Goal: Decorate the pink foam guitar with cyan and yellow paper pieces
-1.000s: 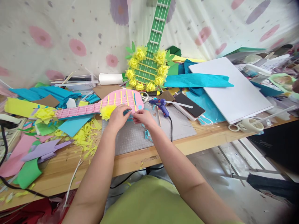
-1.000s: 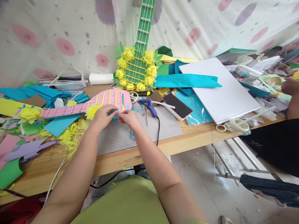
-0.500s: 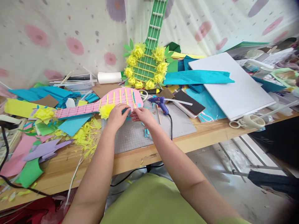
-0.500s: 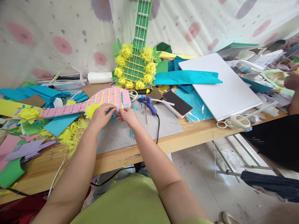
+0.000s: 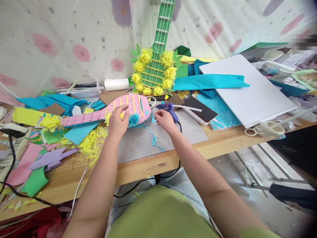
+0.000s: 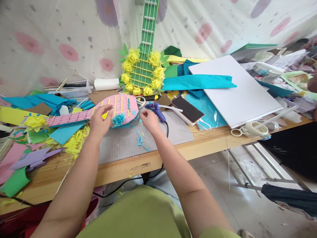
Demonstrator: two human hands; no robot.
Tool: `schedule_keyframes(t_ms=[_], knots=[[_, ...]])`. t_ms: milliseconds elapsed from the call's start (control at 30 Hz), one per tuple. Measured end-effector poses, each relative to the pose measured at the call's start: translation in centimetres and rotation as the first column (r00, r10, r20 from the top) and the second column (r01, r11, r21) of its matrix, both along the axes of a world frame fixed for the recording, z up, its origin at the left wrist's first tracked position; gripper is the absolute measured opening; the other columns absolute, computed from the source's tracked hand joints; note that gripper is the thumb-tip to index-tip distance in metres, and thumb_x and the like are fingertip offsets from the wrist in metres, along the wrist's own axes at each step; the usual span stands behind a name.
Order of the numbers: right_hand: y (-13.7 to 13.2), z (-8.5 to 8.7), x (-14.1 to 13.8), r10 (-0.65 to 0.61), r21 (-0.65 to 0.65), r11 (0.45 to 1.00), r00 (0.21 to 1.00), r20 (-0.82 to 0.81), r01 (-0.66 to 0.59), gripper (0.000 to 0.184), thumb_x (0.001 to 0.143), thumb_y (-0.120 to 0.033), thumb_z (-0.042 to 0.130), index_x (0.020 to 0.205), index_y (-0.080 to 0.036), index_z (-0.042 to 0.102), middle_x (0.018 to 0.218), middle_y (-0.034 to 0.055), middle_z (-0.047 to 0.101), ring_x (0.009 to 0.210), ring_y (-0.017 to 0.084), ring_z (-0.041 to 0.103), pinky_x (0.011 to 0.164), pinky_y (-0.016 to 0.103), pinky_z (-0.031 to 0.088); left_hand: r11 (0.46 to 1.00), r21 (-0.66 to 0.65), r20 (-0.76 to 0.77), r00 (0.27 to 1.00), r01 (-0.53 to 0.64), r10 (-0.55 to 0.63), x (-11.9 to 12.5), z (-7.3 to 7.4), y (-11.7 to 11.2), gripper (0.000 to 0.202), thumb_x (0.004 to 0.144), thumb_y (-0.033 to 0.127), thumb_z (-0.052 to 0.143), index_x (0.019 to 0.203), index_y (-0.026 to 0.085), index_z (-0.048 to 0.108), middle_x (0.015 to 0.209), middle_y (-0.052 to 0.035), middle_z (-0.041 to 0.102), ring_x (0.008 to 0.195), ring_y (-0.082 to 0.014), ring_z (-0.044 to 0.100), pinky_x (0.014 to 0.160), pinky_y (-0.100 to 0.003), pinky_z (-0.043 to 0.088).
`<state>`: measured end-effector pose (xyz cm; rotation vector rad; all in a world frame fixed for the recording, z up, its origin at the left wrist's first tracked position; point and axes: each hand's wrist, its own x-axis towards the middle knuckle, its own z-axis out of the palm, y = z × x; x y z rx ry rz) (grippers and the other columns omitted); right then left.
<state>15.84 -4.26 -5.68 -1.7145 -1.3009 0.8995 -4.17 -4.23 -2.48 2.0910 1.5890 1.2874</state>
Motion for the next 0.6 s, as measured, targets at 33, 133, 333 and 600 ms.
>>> schedule_keyframes(t_ms=[33, 133, 333, 600], knots=[[0.2, -0.1, 0.2, 0.01, -0.001, 1.0, 0.998, 0.055, -0.009, 0.008, 0.078, -0.023, 0.054, 0.071, -0.018, 0.054, 0.07, 0.0016, 0.065, 0.059, 0.012, 0.059, 0.059, 0.024, 0.047, 1.0, 0.007, -0.007, 1.0, -0.001, 0.001, 0.1, -0.1, -0.1, 0.025, 0.08, 0.024, 0.052, 0.103, 0.019, 0.062, 0.106, -0.0068, 0.065, 0.102, -0.0185, 0.059, 0.091, -0.033, 0.045], [1.2, -0.3, -0.1, 0.049, -0.026, 0.999, 0.989, 0.14, -0.046, 0.022, 0.08, -0.039, 0.054, 0.071, -0.019, 0.052, 0.072, 0.0033, 0.065, 0.066, 0.015, 0.061, 0.064, 0.026, 0.047, 0.997, 0.058, -0.01, 0.999, -0.052, 0.052, 0.4, -0.5, -0.4, 0.024, 0.078, 0.026, 0.056, 0.1, 0.018, 0.062, 0.106, -0.0072, 0.065, 0.105, -0.0196, 0.057, 0.094, -0.034, 0.042], [3.3, 0.3, -1.0, 0.093, -0.111, 0.991, 0.972, 0.215, -0.07, 0.032, 0.076, -0.049, 0.058, 0.069, -0.02, 0.049, 0.067, 0.0027, 0.064, 0.068, 0.017, 0.062, 0.07, 0.03, 0.046, 0.969, 0.09, 0.021, 0.973, -0.23, 0.229, 0.4, -0.5, -1.2, 0.019, 0.077, 0.02, 0.054, 0.094, 0.018, 0.062, 0.099, -0.0058, 0.065, 0.1, -0.019, 0.058, 0.094, -0.035, 0.042], [3.7, -0.6, -0.4, 0.127, -0.222, 0.956, 0.952, -0.279, -0.193, 0.021, 0.083, -0.022, 0.056, 0.063, -0.016, 0.049, 0.059, 0.0002, 0.06, 0.049, 0.008, 0.055, 0.047, 0.02, 0.046, 0.953, 0.054, 0.074, 0.953, -0.298, 0.294, 0.7, -0.3, -2.9, 0.021, 0.073, 0.014, 0.054, 0.092, 0.018, 0.063, 0.097, -0.0052, 0.065, 0.097, -0.0184, 0.059, 0.09, -0.034, 0.044]])
